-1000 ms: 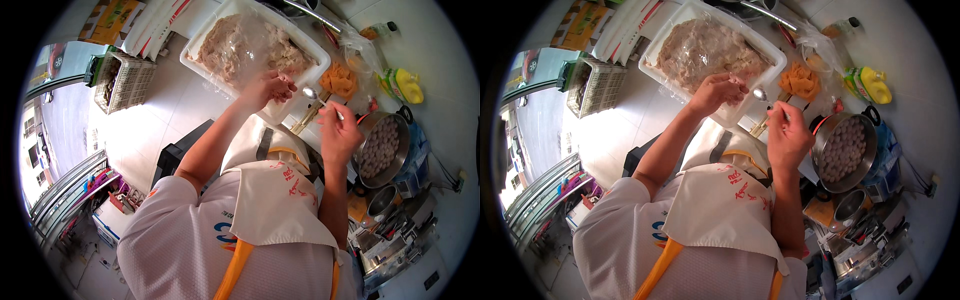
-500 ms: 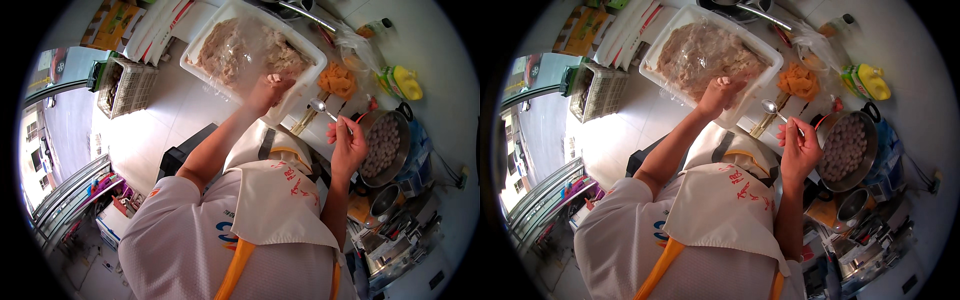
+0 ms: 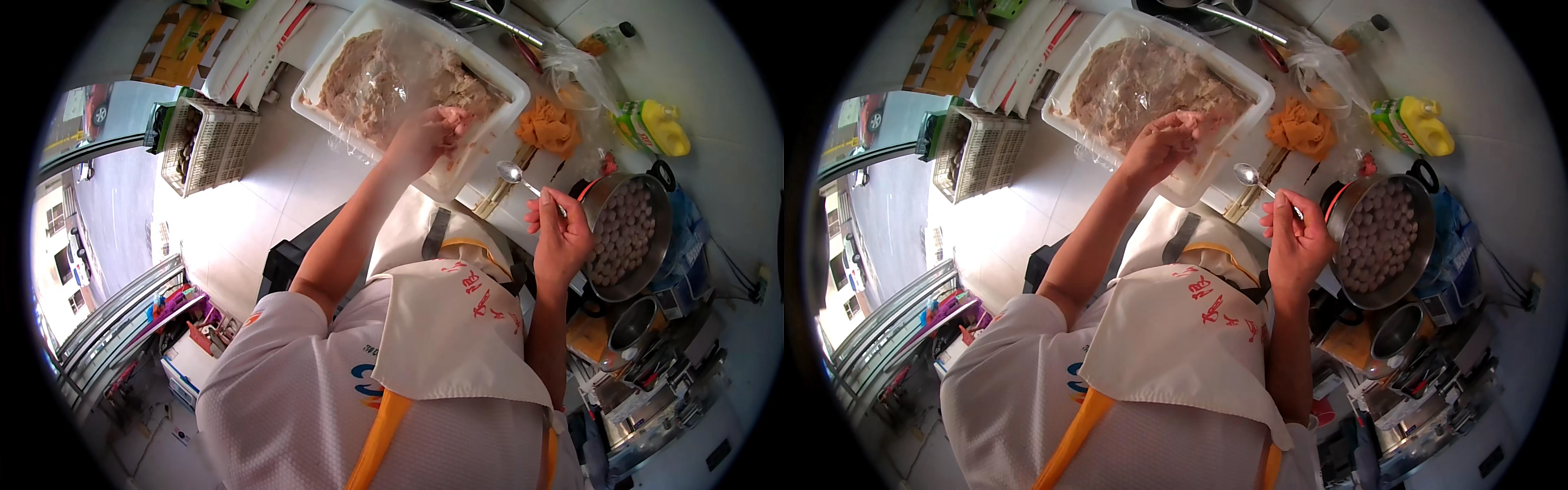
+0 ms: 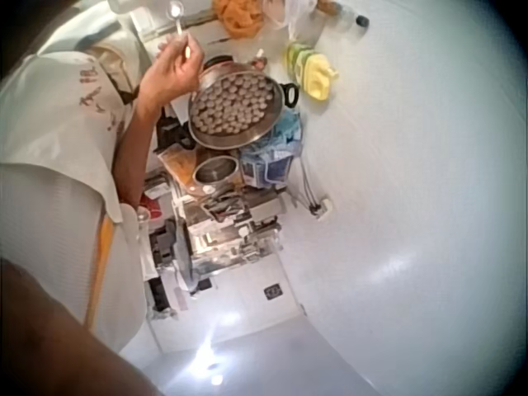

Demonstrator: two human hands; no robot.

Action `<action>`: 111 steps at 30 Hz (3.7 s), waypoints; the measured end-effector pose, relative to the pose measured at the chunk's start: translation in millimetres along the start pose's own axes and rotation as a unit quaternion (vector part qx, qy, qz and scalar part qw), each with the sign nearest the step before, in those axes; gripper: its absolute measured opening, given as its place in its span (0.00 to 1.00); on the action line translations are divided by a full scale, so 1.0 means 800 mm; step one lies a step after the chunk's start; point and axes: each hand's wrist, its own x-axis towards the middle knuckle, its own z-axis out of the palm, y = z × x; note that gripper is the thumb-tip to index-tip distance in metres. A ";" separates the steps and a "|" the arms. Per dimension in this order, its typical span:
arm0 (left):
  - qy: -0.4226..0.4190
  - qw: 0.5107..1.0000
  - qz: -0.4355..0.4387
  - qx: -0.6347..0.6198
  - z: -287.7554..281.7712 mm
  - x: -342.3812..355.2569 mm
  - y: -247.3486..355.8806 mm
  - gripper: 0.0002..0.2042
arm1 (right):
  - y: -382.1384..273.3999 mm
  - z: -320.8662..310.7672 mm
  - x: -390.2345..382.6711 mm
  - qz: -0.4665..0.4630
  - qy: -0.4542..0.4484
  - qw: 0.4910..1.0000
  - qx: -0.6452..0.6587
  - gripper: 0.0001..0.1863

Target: The person scoops a portion of ground meat from a container using a spoon, rolls it into a ball between their hands, and places it into a metal bowl. This process is repeated continuously.

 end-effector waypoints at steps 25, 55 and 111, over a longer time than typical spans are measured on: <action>0.008 1.000 -0.010 0.027 0.012 0.012 0.014 0.14 | -0.001 0.004 -0.005 0.013 -0.004 1.000 0.000 0.07; 0.124 0.980 0.010 0.157 0.041 0.011 0.012 0.14 | 0.004 0.007 -0.006 0.006 -0.012 1.000 -0.009 0.08; -0.118 0.988 -0.091 -0.029 0.048 0.002 0.040 0.25 | 0.008 0.007 -0.006 0.003 -0.020 1.000 -0.001 0.09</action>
